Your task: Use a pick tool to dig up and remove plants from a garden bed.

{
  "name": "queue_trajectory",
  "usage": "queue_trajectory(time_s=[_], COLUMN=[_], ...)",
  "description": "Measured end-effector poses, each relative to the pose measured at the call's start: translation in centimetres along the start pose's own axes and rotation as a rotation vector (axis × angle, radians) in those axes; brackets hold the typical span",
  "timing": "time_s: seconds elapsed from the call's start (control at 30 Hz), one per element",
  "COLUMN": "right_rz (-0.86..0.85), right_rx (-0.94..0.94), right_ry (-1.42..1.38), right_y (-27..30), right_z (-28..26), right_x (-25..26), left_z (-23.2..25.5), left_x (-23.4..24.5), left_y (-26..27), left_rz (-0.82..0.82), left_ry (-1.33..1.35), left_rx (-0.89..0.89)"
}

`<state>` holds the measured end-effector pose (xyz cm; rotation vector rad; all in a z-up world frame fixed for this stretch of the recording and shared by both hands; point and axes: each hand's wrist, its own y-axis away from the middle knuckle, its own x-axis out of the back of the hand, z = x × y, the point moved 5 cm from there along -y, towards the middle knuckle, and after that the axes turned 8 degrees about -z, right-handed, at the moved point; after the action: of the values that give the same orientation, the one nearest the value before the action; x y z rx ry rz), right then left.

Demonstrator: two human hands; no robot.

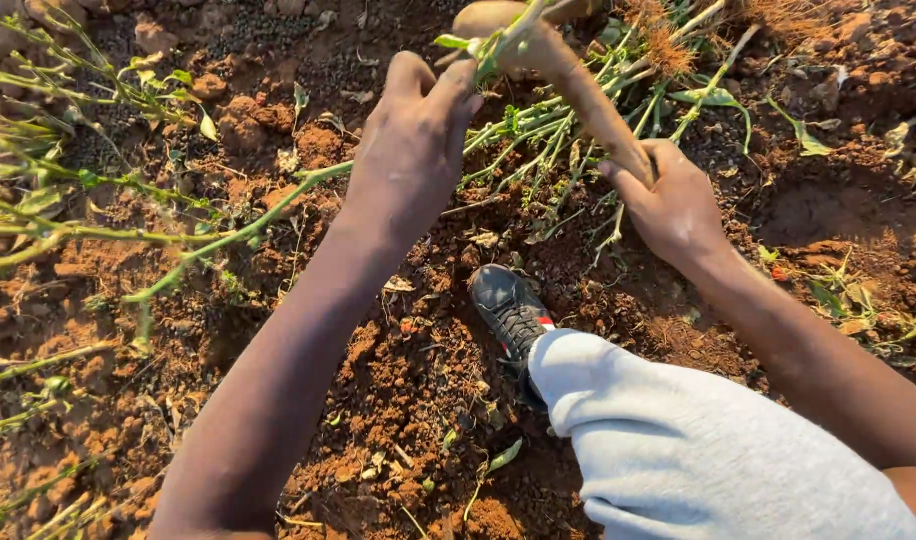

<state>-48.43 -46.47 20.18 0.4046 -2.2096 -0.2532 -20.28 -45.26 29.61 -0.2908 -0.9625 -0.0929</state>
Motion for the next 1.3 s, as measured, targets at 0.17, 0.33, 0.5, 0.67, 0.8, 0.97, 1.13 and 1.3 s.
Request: queue_trajectory(time_s=[0.17, 0.33, 0.5, 0.67, 0.8, 0.97, 1.13, 1.3], right_rz=[0.036, 0.139, 0.253, 0.267, 0.275, 0.287, 0.259, 0.194], right_rx=[-0.2, -0.231, -0.315, -0.482, -0.511, -0.534, -0.389, -0.328], right_ry=[-0.153, -0.203, -0.094, -0.155, -0.235, -0.57, -0.359, -0.271], right_y=[-1.5, -1.1, 1.3, 2.4, 2.3, 1.6, 1.7, 0.0], right_z=[5.1, 10.3, 12.6, 13.2, 17.1, 19.4, 16.6, 11.1], right_x=[0.2, 2.1, 5.5, 7.6, 6.7, 5.1, 4.5, 3.2], left_z=[-0.5, -1.2, -1.4, -0.9, 0.0, -2.6, -3.1, -2.2], left_x=[-4.0, -9.6, -16.7, -21.7, -25.2, -28.0, -24.3, -17.8], left_y=[-5.4, -10.5, -14.4, -16.8, -18.9, -16.8, -10.7, -4.5], left_rz=[-0.038, -0.113, -0.161, 0.025, -0.141, -0.064, -0.254, -0.292], left_ry=[0.043, 0.008, -0.04, -0.061, -0.07, 0.064, -0.02, 0.047], left_rx=[-0.074, -0.172, -0.242, -0.312, -0.2, -0.281, -0.284, -0.291])
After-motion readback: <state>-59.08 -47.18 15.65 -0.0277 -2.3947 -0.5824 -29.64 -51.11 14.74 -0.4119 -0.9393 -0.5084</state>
